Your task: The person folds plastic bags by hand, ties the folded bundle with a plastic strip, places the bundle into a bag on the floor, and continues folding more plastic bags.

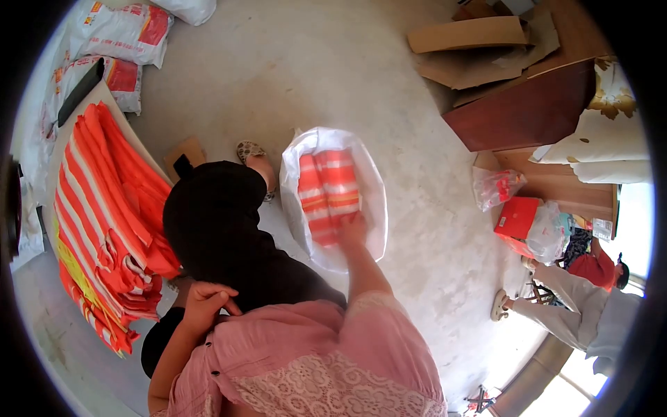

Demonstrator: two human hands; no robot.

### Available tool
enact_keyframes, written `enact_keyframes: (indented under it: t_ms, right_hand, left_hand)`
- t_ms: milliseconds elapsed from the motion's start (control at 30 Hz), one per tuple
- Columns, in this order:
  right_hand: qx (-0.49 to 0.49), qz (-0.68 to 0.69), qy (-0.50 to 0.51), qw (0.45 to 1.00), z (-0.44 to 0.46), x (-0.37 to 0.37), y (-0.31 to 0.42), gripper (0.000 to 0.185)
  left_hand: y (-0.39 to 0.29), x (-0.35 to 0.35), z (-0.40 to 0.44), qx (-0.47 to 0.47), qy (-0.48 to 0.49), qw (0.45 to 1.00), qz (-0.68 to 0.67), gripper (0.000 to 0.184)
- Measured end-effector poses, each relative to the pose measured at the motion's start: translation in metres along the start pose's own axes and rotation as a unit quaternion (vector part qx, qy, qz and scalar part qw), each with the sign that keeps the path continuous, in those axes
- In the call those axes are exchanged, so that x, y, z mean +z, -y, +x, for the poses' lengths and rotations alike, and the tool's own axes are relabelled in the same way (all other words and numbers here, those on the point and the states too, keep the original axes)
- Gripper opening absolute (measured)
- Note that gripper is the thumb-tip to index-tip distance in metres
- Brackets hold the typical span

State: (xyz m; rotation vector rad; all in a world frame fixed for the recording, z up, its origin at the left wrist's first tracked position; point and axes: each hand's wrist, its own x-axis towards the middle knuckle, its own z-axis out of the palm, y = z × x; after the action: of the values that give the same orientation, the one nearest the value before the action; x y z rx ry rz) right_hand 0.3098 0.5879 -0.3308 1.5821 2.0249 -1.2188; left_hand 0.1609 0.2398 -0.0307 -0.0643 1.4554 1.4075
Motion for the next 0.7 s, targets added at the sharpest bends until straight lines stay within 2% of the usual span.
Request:
enact_keyframes:
  t_ms: [167, 267, 300, 367, 433, 500, 567, 700]
  right_hand:
    - [0.002, -0.013, -0.015, 1.000, 0.000, 0.013, -0.008, 0.067]
    - [-0.001, 0.025, -0.011, 1.000, -0.024, -0.013, 0.036, 0.060]
    - [-0.060, -0.082, -0.017, 0.995, -0.020, -0.014, 0.040, 0.059]
    - [-0.175, -0.288, -0.028, 0.941, -0.008, -0.016, 0.050, 0.058]
    - [-0.167, -0.182, -0.054, 0.968, 0.042, 0.005, 0.046, 0.062]
    - [-0.183, -0.204, -0.057, 0.960, 0.067, 0.007, 0.064, 0.066]
    - [-0.225, -0.352, -0.038, 0.908, 0.057, -0.010, 0.109, 0.071]
    - [-0.253, -0.448, -0.011, 0.857, 0.106, 0.014, 0.102, 0.080]
  left_hand:
    - [0.002, -0.007, -0.001, -0.011, 0.023, 1.000, -0.012, 0.020]
    - [-0.003, -0.005, -0.001, -0.039, 0.021, 0.999, -0.024, 0.020]
    - [-0.003, -0.005, -0.001, -0.040, 0.024, 0.999, -0.024, 0.020]
    - [-0.003, -0.007, 0.000, -0.042, 0.031, 0.998, -0.022, 0.020]
    - [-0.002, -0.008, 0.000, -0.042, 0.041, 0.998, -0.017, 0.020]
    - [-0.004, -0.009, 0.001, -0.046, 0.049, 0.998, -0.007, 0.020]
    - [-0.005, -0.010, 0.002, -0.051, 0.051, 0.997, -0.004, 0.020]
    - [-0.005, -0.014, 0.002, -0.072, 0.047, 0.996, -0.008, 0.019]
